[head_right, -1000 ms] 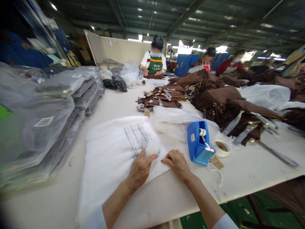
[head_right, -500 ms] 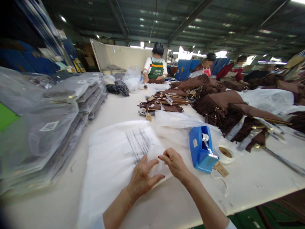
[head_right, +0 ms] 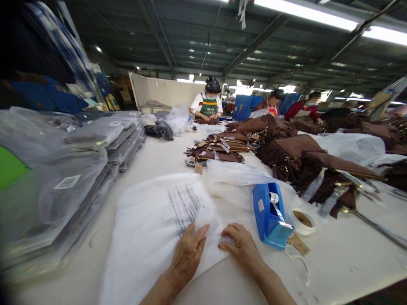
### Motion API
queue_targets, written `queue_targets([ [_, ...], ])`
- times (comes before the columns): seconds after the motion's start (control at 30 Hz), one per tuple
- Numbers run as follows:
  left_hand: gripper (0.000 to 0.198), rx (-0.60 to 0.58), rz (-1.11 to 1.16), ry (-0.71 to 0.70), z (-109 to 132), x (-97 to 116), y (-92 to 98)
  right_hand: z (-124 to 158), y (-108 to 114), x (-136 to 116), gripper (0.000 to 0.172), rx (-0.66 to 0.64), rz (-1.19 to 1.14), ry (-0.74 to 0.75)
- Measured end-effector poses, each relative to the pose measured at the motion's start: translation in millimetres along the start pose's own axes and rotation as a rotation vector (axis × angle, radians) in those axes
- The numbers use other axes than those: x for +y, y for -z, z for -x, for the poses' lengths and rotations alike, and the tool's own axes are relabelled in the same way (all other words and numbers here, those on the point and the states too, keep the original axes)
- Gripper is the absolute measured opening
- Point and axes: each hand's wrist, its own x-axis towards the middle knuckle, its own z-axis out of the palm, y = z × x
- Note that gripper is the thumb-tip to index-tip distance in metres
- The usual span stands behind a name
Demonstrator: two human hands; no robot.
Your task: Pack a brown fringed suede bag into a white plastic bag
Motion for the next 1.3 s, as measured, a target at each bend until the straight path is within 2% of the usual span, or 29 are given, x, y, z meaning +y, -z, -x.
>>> queue_targets([
  [0.07,0.044,-0.015,-0.014,-0.038,0,-1,0.7,-3,-4,0,0.015,-0.008,0.009,-0.018],
  [0.17,0.048,-0.03,-0.022,-0.082,0,-3,1.2,-8,-7,-2,0.016,-0.016,0.038,-0.037],
  [0.47,0.039,-0.04,0.047,-0.039,-1,-2,1.4,-20,6,-22,0.023,-0.025,0.034,-0.047],
  [0.6,0.039,-0.048,0.056,-0.011,-1,0,3.7,-23,8,-31,0.025,-0.035,-0.011,-0.113],
  [0.83,0.039,-0.059,0.066,0.007,-3,2,7.4,-27,7,-42,0.023,-0.037,-0.224,-0.245],
  [0.97,0.028,-0.057,0.073,-0.001,-4,7,11.3,-29,8,-47,0.028,-0.046,-0.388,-0.305],
  [1.03,0.044,-0.053,0.051,-0.014,-3,9,12.1,-31,6,-52,0.03,-0.027,-0.429,-0.323],
  [1.1,0.05,-0.048,0.014,-0.023,-3,9,11.0,-32,4,-55,0.031,-0.01,-0.464,-0.321],
  [1.2,0.029,-0.026,-0.032,-0.014,-2,5,6.8,-30,5,-54,0.034,0.016,-0.479,-0.284],
  [1.3,0.038,-0.014,-0.034,-0.029,-1,1,3.4,-22,11,-41,0.03,0.025,-0.391,-0.221],
])
